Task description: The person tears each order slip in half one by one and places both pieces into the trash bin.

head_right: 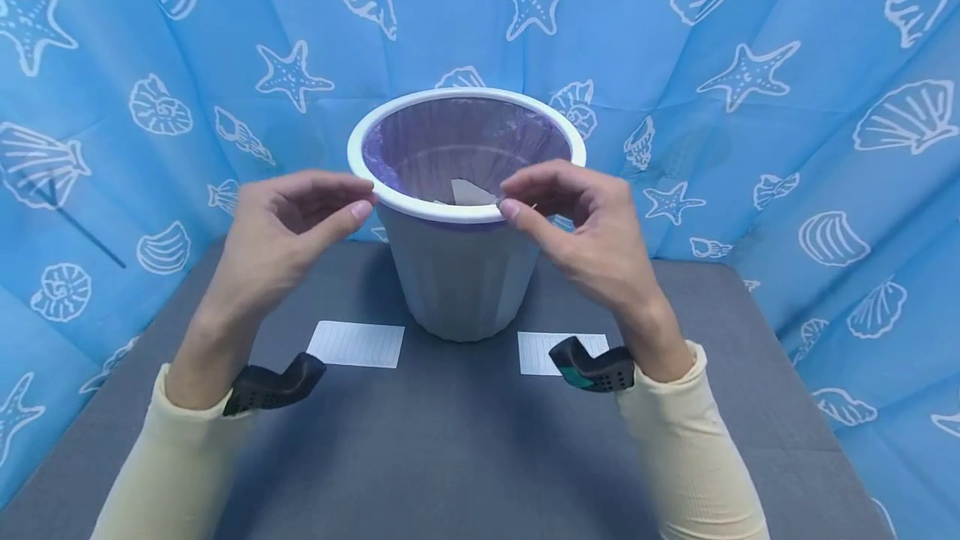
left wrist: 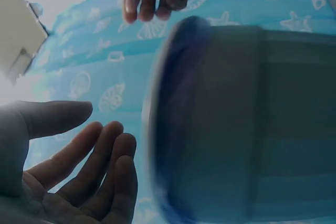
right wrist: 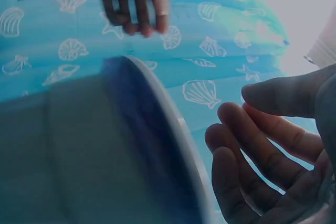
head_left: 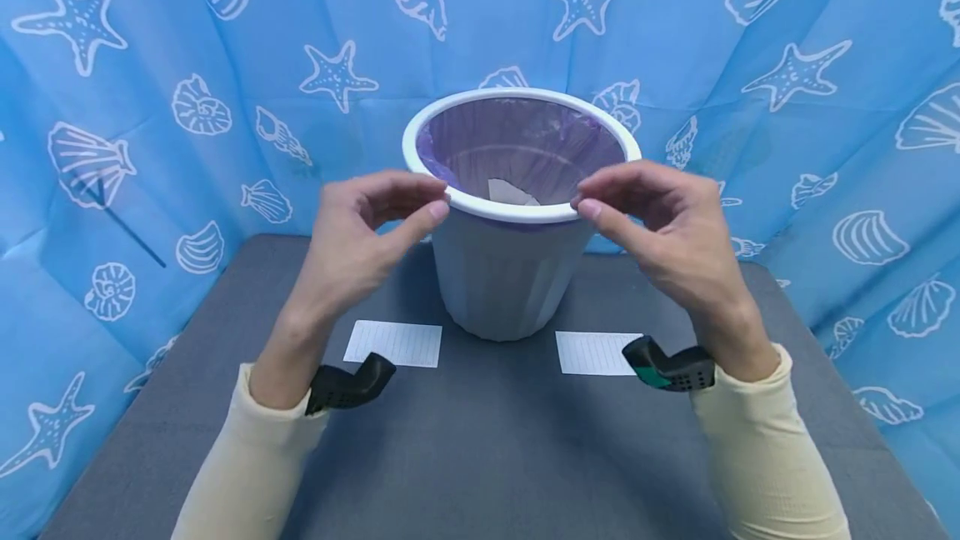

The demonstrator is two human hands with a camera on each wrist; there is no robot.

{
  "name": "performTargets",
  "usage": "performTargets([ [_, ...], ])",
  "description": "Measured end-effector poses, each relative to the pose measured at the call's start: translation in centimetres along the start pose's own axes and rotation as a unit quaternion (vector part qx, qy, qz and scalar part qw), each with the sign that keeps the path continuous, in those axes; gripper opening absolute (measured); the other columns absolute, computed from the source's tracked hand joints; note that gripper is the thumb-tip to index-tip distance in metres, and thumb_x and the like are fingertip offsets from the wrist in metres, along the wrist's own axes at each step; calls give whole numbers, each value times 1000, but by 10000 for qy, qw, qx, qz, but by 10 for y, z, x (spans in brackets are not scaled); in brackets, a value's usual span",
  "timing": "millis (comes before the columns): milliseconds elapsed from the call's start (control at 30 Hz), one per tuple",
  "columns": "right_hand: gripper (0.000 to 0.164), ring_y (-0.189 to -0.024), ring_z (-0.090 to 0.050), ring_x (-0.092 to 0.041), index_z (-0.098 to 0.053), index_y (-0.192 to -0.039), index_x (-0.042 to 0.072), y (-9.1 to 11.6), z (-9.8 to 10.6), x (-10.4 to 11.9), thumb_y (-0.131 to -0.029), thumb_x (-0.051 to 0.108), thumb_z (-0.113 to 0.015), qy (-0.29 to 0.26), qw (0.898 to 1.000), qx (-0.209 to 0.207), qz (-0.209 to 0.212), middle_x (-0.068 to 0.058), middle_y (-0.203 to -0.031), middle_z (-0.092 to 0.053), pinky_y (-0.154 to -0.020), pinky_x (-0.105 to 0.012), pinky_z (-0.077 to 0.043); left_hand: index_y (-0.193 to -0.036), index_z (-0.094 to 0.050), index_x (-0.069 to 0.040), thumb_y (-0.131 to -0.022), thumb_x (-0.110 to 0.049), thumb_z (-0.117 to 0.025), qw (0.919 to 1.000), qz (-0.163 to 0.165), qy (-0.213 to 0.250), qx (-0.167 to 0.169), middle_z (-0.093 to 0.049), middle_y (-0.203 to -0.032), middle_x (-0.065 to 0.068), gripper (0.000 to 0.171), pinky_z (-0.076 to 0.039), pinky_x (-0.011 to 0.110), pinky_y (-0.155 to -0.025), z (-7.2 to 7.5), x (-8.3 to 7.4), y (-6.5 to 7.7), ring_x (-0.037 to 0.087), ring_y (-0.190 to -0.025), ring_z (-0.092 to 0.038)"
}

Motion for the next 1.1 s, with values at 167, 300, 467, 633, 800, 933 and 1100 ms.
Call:
performTargets([
  [167,22,-91,-68,-20,-72,-108,-5,33,-18,-26,-88,-13,-68,-206,9996,53,-202,-13,-100,-72,-82,-25,-54,-120,-70,0,-95,-8,-72,9980,595,154,170,-72,-113,6,27,-52,37,-93,-9,43,31,17,-102,-67],
  [300,18,-91,-68,-19,-71,-108,-5,52,-33,-56,-90,-8,-69,-138,9981,208,-559,-9,-100,-72,-82,-26,-53,-119,-71,-3,-95,-11,-72,9948,928,155,381,-72,-112,7,25,-53,35,-89,-19,77,45,19,-100,-67],
  [467,16,-88,-67,-20,-72,-107,-4,66,-48,-85,-92,-2,-71,-141,9947,414,-929,-7,-100,-72,-78,-28,-54,-119,-72,-3,-96,-14,-72,9916,1169,151,541,-72,-112,9,25,-54,39,-89,-28,105,57,21,-98,-68],
  [633,16,-86,-67,-21,-72,-108,-2,74,-60,-99,-92,1,-72,-194,9907,602,-1201,-6,-100,-72,-77,-31,-55,-119,-71,-2,-97,-14,-71,9888,1360,93,603,-72,-111,10,25,-54,34,-89,-29,118,66,22,-98,-68],
  [800,17,-86,-66,-23,-72,-109,-2,77,-64,-102,-93,4,-73,-112,9880,725,-1357,-5,-101,-72,-78,-33,-55,-119,-71,-2,-96,-14,-72,9869,1486,56,631,-72,-110,11,26,-54,33,-88,-27,127,69,22,-97,-69],
  [933,17,-86,-66,-23,-72,-109,-1,78,-64,-106,-93,5,-73,-25,9869,723,-1444,-6,-101,-72,-78,-34,-55,-120,-70,-1,-94,-13,-74,9867,1502,-112,617,-72,-109,11,29,-54,35,-88,-19,134,68,23,-96,-69],
  [1100,17,-87,-66,-23,-73,-109,-1,77,-68,-110,-94,8,-73,16,9847,768,-1562,-7,-101,-73,-79,-33,-55,-122,-69,-1,-93,-13,-76,9844,1618,-264,644,-71,-113,13,33,-53,33,-88,-7,150,68,24,-98,-68],
])
Point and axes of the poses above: each hand's wrist, its own y-axis away from the middle knuckle, its own z-axis out of the back of the hand, x = y × z, the point moved 9 cm from there along -y, towards the middle knuckle
